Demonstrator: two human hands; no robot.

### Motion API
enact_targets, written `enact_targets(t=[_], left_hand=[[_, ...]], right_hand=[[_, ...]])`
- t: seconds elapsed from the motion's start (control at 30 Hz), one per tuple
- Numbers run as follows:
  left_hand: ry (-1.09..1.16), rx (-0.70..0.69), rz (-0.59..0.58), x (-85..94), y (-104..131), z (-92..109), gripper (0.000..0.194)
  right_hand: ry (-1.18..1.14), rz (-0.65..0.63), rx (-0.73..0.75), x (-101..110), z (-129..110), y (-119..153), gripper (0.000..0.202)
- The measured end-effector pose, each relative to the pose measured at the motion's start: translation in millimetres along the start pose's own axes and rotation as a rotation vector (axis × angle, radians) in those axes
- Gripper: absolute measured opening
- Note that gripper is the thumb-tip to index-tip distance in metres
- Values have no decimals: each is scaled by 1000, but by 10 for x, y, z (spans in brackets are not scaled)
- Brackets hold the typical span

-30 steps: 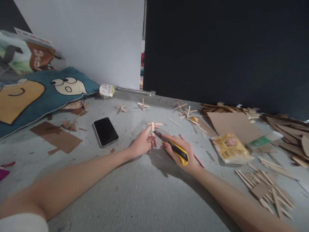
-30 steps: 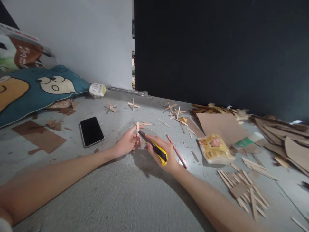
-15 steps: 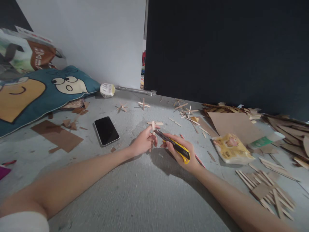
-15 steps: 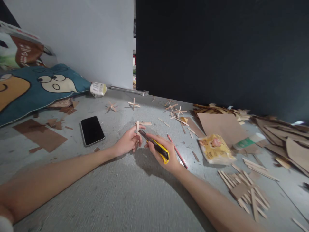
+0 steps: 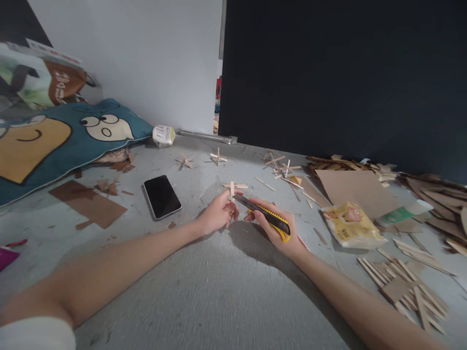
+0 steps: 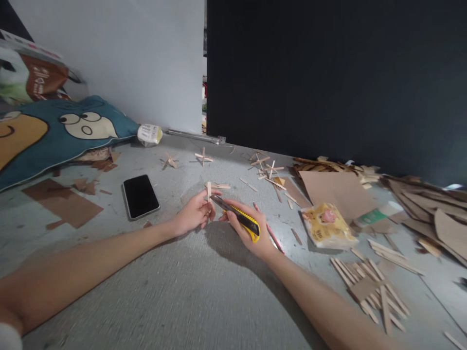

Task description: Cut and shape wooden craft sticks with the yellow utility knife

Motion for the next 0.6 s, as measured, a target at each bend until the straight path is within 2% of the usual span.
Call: enact_targets(t=[0.4,0.6], left_hand=[[-6,-21,-10,-4,-12,13,43],[30,-1,-24,-4,25,27,47]], right_hand=[[-107,23,-98,26,58,-29,36],[-195,35,-224,31,116,-39,40]])
Point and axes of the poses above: each hand's wrist, its own y-axis away from the middle knuckle, its own x-axis out of the back of the hand, z = x × y, the point moved 4 cm from there along -y, towards the middle knuckle, and after that the axes turned 10 degrees about x, right-handed, at the moved point
